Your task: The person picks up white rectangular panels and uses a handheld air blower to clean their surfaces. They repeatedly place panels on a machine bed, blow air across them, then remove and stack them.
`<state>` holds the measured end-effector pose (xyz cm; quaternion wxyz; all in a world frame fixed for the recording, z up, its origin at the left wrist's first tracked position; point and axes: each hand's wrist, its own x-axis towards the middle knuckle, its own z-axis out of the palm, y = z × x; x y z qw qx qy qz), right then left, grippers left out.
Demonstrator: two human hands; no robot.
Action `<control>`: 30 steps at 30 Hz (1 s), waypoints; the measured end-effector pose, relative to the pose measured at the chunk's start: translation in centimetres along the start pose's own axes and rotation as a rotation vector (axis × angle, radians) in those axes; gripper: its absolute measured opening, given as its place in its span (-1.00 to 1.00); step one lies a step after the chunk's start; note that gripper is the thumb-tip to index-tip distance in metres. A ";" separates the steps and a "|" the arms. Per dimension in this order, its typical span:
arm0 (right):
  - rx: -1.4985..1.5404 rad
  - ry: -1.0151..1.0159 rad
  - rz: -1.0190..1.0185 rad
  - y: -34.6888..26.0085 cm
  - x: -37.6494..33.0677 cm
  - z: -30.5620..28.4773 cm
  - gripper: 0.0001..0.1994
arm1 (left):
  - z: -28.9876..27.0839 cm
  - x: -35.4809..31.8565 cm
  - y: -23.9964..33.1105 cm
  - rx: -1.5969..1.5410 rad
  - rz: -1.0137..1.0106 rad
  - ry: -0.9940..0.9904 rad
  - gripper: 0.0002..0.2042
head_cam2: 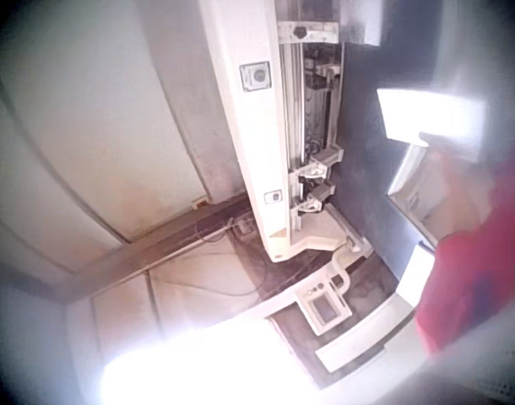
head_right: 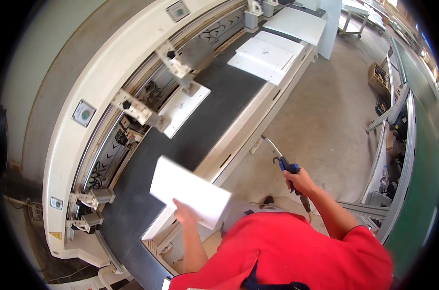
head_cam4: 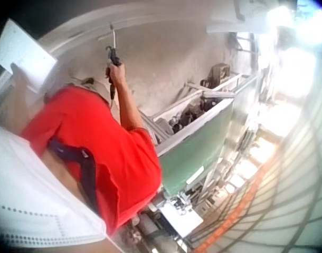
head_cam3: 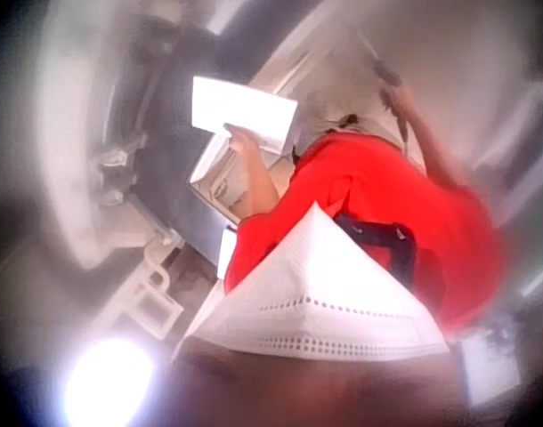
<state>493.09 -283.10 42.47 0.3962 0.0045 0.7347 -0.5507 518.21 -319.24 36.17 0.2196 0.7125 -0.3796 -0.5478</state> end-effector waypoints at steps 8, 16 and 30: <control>0.213 0.235 -0.115 4.3 2.4 -10.3 -0.72 | 35.9 -4.8 4.8 -0.081 0.353 -0.548 -0.44; 0.227 0.448 0.022 -1.8 4.8 -15.8 -0.69 | 61.7 -7.3 13.1 0.162 0.404 -0.177 -0.52; -0.073 0.017 0.034 -14.6 17.7 -18.3 -0.65 | 55.9 -6.8 15.5 0.436 1.166 -0.268 -0.51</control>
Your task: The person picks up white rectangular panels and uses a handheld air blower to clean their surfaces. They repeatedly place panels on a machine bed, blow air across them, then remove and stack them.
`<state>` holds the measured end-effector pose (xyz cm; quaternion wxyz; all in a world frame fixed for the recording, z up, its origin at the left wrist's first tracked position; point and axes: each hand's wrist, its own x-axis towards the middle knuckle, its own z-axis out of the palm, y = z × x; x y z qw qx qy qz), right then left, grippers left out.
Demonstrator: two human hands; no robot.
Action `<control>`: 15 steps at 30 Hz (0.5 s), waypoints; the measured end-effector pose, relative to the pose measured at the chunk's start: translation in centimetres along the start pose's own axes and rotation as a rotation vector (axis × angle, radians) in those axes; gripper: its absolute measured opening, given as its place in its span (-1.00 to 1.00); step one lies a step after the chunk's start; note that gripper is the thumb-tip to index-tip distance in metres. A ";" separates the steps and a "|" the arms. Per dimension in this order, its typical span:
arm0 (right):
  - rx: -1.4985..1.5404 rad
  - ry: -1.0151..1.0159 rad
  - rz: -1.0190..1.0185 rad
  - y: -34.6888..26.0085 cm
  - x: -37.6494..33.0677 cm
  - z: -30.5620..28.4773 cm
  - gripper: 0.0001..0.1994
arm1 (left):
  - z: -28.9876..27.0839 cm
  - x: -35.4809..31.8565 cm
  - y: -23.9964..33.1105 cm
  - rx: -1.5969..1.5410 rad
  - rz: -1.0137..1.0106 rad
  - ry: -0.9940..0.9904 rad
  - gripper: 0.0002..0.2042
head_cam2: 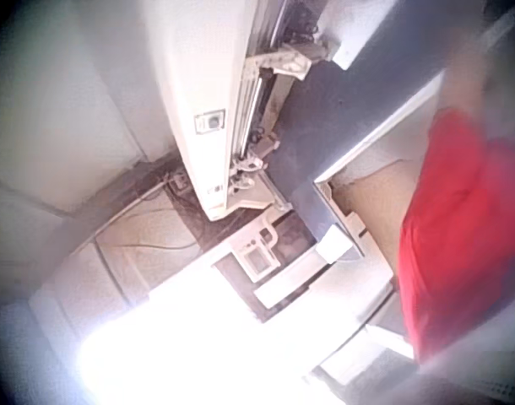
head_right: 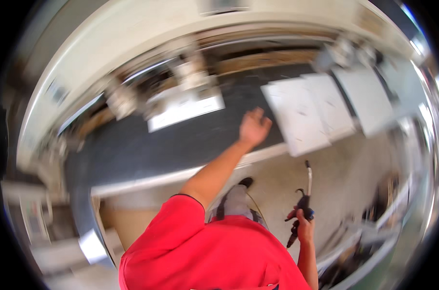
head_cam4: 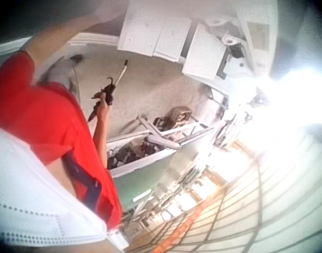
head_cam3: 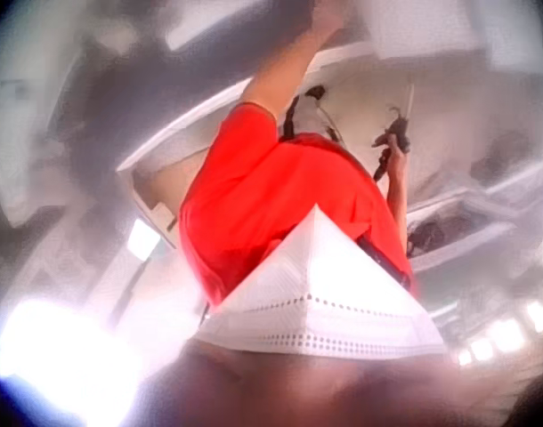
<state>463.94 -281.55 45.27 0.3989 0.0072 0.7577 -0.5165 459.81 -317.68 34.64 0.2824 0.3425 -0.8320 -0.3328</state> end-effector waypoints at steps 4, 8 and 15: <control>-0.257 -0.228 -0.182 1.1 4.7 1.4 -0.62 | -12.7 -16.7 -5.8 0.021 -0.266 -0.011 -0.64; -0.410 -0.433 -0.204 2.4 6.7 9.5 -0.59 | -27.4 -42.8 -11.7 0.106 -1.017 0.137 -0.70; -0.469 -0.909 -0.271 5.7 -3.0 29.2 -0.68 | -35.1 -82.2 -7.4 0.140 -1.817 0.772 -0.51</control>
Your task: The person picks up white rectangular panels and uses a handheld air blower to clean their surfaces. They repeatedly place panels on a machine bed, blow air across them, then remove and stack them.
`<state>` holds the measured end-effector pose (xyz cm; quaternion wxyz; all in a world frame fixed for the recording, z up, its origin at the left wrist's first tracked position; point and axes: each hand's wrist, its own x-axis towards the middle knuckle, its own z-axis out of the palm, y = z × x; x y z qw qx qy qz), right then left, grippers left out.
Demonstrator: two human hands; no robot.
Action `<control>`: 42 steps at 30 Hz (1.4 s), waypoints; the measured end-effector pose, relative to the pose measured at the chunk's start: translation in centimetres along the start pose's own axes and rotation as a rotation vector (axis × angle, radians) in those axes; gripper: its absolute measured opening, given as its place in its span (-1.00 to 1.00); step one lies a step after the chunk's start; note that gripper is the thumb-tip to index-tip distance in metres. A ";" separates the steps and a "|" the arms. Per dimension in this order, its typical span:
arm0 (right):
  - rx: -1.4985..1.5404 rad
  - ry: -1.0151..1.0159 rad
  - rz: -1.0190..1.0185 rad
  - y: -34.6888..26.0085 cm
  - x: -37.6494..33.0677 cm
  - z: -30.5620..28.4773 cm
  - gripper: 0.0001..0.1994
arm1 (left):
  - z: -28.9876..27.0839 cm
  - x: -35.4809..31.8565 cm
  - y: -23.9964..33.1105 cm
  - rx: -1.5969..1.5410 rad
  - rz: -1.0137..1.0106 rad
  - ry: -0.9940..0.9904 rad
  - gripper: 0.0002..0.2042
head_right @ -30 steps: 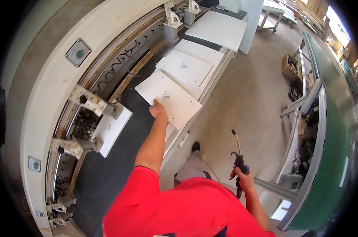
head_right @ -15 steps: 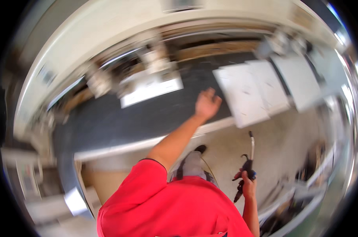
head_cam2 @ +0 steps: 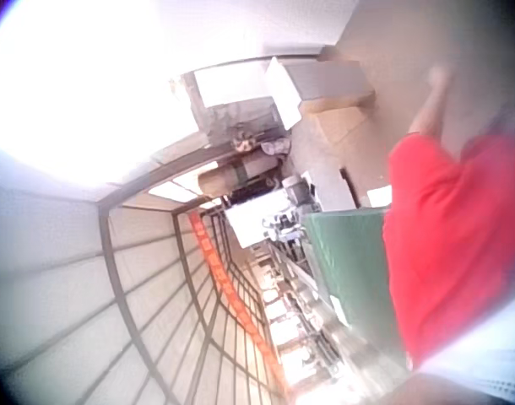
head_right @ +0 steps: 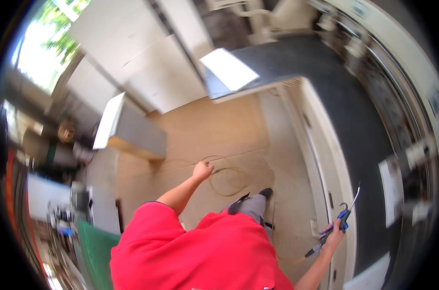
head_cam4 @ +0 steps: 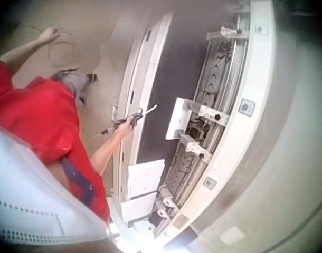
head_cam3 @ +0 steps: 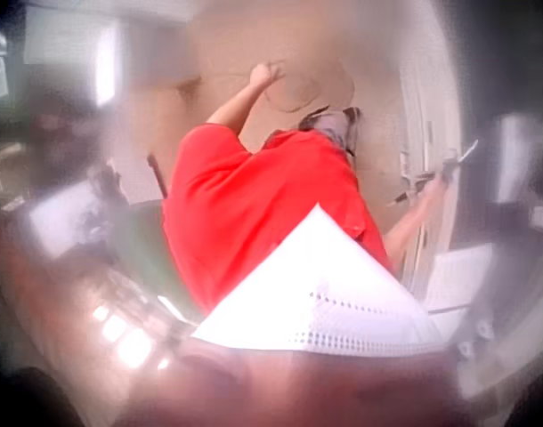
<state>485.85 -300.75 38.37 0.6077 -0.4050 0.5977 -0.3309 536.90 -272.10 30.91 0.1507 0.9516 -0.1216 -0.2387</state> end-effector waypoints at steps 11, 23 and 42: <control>-0.183 -0.416 0.052 -1.6 4.0 32.0 -0.62 | -6.6 9.4 -20.8 -0.436 -0.329 0.086 -0.47; -0.732 -1.285 0.014 0.5 -8.6 70.1 -0.70 | -25.1 10.3 -44.2 -1.262 -0.733 0.702 -0.78; -0.739 -1.351 0.340 19.8 -42.2 117.9 -0.51 | -42.5 37.1 -76.6 -1.984 -0.326 0.966 -0.65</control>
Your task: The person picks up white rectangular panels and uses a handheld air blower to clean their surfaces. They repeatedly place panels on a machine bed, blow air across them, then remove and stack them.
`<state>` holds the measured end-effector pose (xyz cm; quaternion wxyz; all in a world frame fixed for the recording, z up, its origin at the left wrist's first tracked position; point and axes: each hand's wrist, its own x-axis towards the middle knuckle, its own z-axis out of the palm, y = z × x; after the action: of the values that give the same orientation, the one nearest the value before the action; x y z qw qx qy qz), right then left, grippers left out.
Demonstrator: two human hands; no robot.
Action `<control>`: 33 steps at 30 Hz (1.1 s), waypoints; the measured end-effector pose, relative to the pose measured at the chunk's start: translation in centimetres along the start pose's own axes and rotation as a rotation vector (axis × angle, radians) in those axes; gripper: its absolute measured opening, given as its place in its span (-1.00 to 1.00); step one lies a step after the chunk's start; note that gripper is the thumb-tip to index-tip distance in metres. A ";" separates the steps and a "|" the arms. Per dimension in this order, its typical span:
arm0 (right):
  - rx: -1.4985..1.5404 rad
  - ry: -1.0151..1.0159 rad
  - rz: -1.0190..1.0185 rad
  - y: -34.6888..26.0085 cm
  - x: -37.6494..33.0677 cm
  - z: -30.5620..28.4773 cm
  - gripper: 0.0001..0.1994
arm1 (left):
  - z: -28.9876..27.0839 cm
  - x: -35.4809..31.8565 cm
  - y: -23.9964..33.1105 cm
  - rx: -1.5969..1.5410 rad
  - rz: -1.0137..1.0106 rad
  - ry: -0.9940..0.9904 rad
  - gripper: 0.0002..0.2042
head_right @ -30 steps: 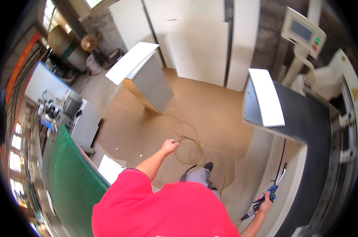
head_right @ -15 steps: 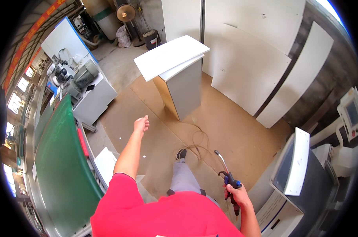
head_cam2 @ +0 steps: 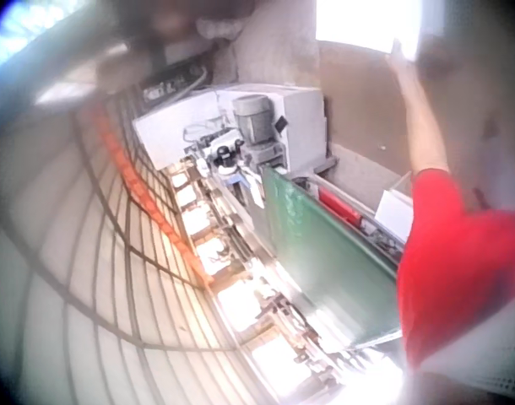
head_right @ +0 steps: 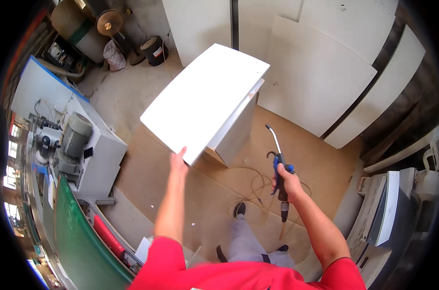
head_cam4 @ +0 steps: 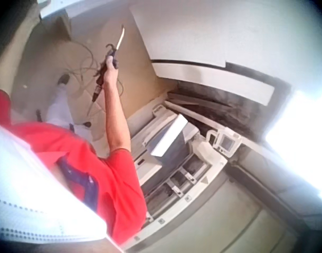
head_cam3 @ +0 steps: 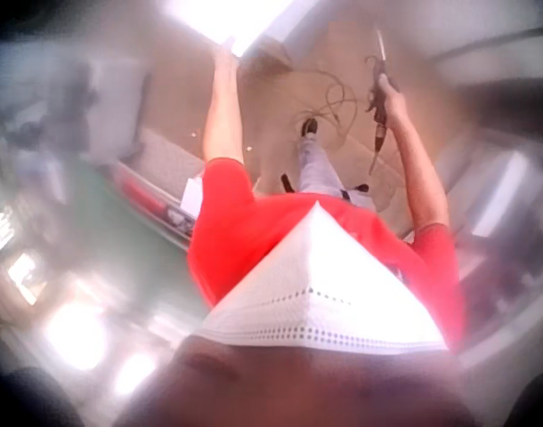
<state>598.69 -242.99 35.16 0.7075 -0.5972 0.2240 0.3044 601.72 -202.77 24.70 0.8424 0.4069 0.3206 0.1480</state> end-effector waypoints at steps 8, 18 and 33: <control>0.451 -0.207 0.186 2.8 3.5 5.1 -0.51 | -7.9 -21.5 -1.1 -0.207 -0.334 0.105 -0.32; 0.648 0.140 -0.198 2.5 -14.0 -10.1 -0.55 | 6.1 -35.1 0.6 0.181 -0.253 -0.564 -0.23; 1.324 1.140 -0.662 22.9 -55.3 -57.6 -0.63 | 40.9 -77.3 -39.3 0.395 -0.694 -1.378 -0.42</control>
<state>545.87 -306.16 45.79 0.7378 -0.1648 0.4837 -0.4411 570.26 -290.93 45.36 0.7615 0.4257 -0.1437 -0.4671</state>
